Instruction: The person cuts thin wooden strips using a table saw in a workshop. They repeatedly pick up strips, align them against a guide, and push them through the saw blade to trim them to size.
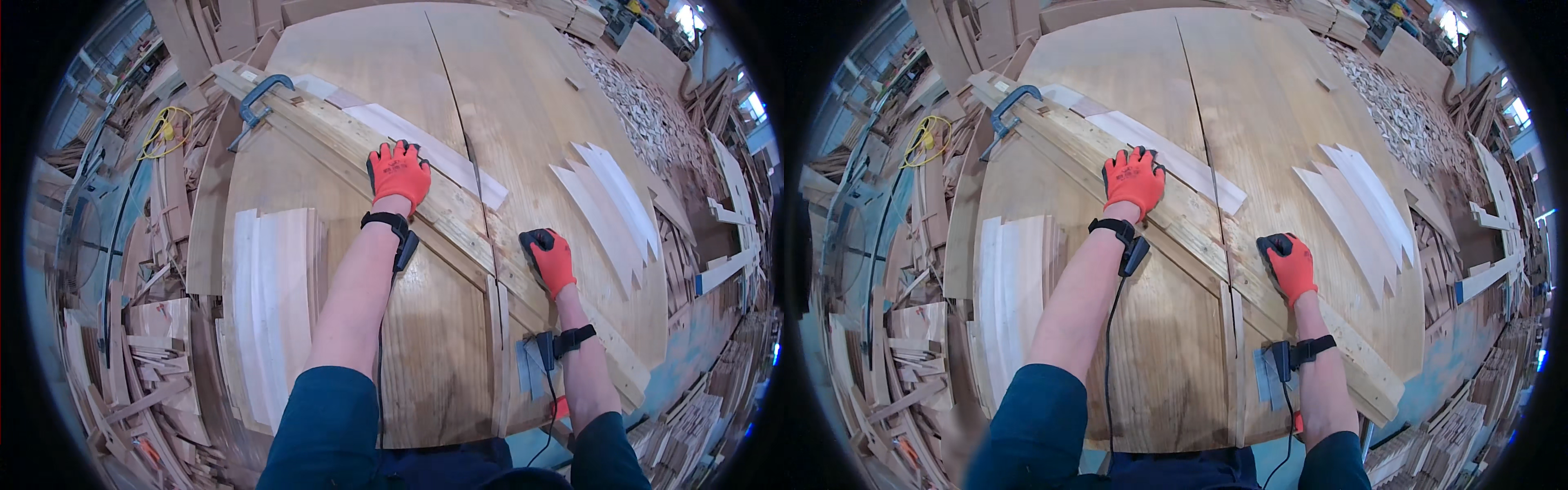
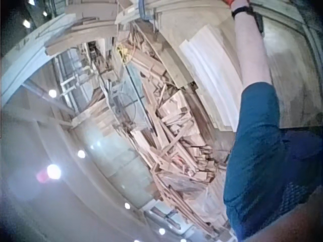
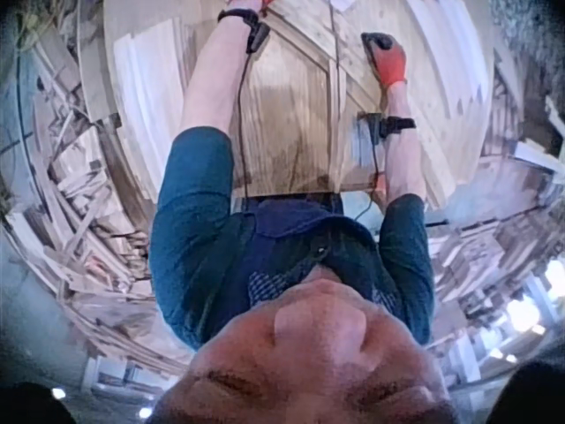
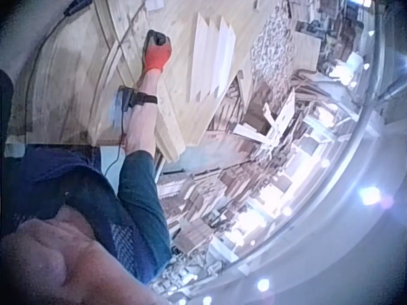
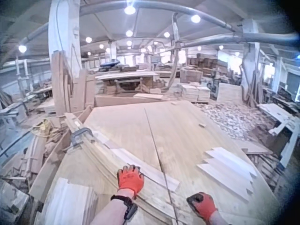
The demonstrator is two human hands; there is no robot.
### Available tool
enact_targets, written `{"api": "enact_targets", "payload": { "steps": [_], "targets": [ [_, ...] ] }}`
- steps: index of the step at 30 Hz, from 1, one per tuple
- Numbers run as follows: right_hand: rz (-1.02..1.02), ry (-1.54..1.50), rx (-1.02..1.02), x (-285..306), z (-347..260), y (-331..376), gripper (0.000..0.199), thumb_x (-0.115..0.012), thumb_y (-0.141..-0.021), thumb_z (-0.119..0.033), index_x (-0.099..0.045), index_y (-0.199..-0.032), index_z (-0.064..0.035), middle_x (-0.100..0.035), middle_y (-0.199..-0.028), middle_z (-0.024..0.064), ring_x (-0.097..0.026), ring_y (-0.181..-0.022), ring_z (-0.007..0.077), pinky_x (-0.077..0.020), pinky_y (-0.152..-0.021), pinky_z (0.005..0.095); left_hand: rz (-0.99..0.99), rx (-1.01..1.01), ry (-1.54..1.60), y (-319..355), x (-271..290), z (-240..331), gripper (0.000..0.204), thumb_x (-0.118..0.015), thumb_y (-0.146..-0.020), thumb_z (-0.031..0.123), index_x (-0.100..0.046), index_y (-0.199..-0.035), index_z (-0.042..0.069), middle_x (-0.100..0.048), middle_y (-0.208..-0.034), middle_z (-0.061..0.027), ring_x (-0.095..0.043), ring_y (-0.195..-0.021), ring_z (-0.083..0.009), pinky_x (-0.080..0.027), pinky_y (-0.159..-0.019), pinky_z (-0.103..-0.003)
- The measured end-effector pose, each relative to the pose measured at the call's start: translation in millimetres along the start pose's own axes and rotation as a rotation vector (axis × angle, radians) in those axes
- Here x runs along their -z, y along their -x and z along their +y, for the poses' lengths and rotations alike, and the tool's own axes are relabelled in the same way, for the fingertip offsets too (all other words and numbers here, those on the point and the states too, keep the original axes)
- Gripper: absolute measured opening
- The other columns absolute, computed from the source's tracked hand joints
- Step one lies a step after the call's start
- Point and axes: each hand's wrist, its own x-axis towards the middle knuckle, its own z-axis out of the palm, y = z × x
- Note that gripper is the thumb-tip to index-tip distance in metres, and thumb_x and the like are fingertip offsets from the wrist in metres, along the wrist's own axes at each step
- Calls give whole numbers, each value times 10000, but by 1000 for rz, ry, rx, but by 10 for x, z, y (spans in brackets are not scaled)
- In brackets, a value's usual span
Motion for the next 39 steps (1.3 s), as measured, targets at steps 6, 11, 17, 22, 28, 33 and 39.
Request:
{"api": "enact_targets", "payload": {
  "steps": [6,11,17,22,28,33,39],
  "targets": [
    [-14,-32,-4,7,46,-149,281,-725,-819,-195,-698,-1018,2,-716,-1003,185,-682,-921,332,-527,-854,391,22,-6,-12,-114,-75,5,516,-489,-966,413,-562,-1402,148,-473,-1528,-89,-382,-1397,-319,-212,-1169,-493],
    [6,-44,-11,59,-6,-100,282,-727,-814,-198,-703,-1014,-1,-720,-991,183,-687,-913,322,-530,-849,384,-1,-2,-7,-81,-56,22,527,-491,-965,420,-553,-1414,150,-467,-1533,-87,-386,-1393,-316,-210,-1170,-496],
    [21,-55,-12,172,-41,217,267,-731,-813,-207,-712,-988,-6,-723,-971,178,-689,-897,318,-530,-834,385,5,-4,3,216,20,92,537,-491,-965,425,-556,-1412,135,-463,-1537,-100,-373,-1407,-334,-206,-1172,-506],
    [26,-80,32,360,153,823,252,-735,-821,-219,-717,-959,-9,-718,-958,176,-683,-883,323,-528,-815,389,29,-54,0,804,77,280,526,-515,-944,419,-580,-1368,114,-493,-1504,-116,-401,-1379,-343,-231,-1154,-509],
    [-2,11,80,501,10,1738,251,-714,-849,-282,-733,-952,-54,-689,-985,157,-651,-947,341,-509,-838,414,40,-36,-25,1712,184,256,574,-518,-946,450,-550,-1404,106,-493,-1506,-98,-404,-1388,-336,-231,-1168,-503],
    [6,66,27,618,-48,2517,269,-707,-854,-304,-739,-986,-71,-691,-1001,149,-652,-943,343,-514,-851,421,50,-9,-12,2448,351,317,570,-565,-922,471,-584,-1378,130,-523,-1482,-86,-415,-1388,-331,-227,-1181,-490],
    [99,94,58,453,-36,3226,406,-721,-850,-357,-690,-1157,-92,-648,-1162,157,-601,-1101,345,-498,-936,435,100,7,-3,3292,330,191,530,-598,-904,437,-612,-1351,153,-546,-1458,-69,-442,-1368,-320,-246,-1172,-468]
  ]
}}
